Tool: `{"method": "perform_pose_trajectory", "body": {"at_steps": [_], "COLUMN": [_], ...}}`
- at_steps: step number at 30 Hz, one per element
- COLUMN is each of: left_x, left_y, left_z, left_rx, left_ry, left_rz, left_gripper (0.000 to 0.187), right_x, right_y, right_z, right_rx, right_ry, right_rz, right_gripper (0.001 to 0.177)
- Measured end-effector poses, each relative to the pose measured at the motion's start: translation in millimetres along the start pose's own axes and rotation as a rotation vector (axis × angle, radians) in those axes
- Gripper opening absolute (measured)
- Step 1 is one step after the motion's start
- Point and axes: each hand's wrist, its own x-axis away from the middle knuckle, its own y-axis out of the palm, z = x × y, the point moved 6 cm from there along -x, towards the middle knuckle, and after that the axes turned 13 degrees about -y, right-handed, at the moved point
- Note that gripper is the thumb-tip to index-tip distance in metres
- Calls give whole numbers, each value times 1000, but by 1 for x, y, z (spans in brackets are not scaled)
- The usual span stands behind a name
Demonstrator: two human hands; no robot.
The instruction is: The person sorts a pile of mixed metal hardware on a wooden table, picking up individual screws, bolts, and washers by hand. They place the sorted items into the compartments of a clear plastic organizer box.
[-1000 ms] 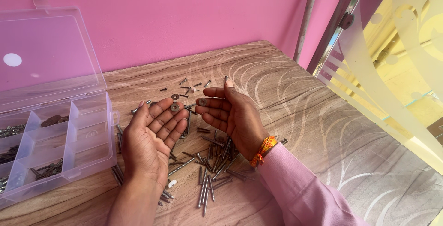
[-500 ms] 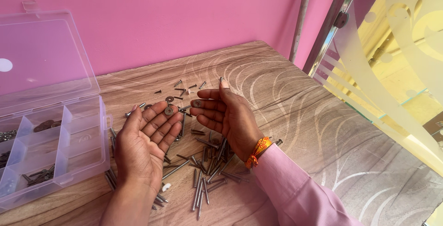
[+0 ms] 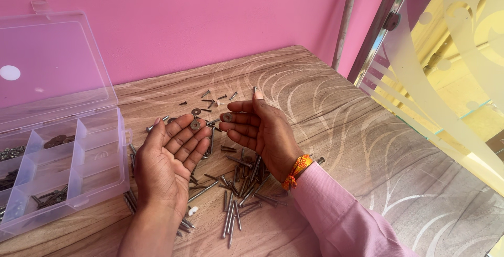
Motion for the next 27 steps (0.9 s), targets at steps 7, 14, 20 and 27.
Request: {"method": "perform_pose_trajectory", "body": {"at_steps": [7,14,20,27], "left_x": [3,2,-1,-11], "left_y": [2,1,-2,-1], "left_z": [1,0,-1,-6], "left_rx": [-35,-22,-13,-184], "left_ry": [1,-3,16,122], "left_rz": [24,18,26,23], "left_gripper": [53,53,44,20], "right_x": [1,0,0,-5], "right_y": [0,0,-1,-5], "right_z": [2,3,5,15], "right_rx": [7,3,-10,116], "right_ry": [20,9,22,-112], "right_rz": [0,-16,-14,-83], "right_gripper": [58,60,60,29]}}
